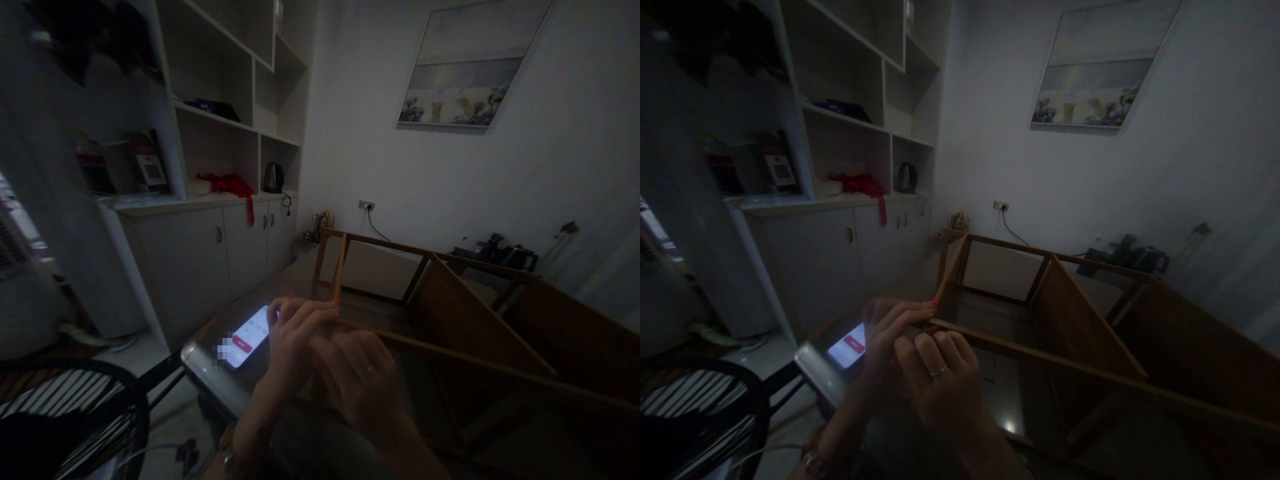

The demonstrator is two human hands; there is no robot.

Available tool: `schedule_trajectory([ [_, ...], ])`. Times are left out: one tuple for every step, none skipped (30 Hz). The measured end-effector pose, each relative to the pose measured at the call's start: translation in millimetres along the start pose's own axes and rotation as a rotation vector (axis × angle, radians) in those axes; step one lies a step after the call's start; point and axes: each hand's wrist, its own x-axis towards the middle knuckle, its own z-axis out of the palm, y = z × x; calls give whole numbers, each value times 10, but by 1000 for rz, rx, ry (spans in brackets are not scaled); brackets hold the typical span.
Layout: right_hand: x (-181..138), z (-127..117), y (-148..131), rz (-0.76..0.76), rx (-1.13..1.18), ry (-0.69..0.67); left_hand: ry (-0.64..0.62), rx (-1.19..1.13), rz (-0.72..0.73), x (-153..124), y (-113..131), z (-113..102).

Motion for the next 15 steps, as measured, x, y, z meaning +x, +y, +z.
schedule_trajectory([
  [-1,-2,8,-1,4,7,6,-4,1,2,2,-1],
  [-1,-3,18,3,20,11,15,-6,3,5,4,1],
  [-2,-3,29,9,48,14,24,-5,6,9,5,4],
  [-4,-2,41,12,87,24,29,-3,7,14,7,8],
  [-8,2,53,14,134,43,32,1,6,18,8,13],
  [-12,7,65,15,180,66,39,6,6,23,9,18],
  [-17,12,76,14,221,94,45,11,6,27,10,23],
  [-23,16,85,9,251,124,52,15,9,30,13,26],
  [-27,16,92,7,271,145,57,17,11,33,16,27],
  [-30,13,98,5,278,149,58,18,13,35,19,26],
  [-30,5,103,-4,276,139,55,16,13,36,23,23],
  [-27,-8,105,-19,264,118,48,14,10,36,26,20],
  [-21,-23,107,-41,243,96,41,11,3,36,29,16],
  [-12,-39,108,-66,216,71,38,7,-1,35,31,11],
  [-2,-54,108,-92,186,56,37,3,-2,33,32,7],
])
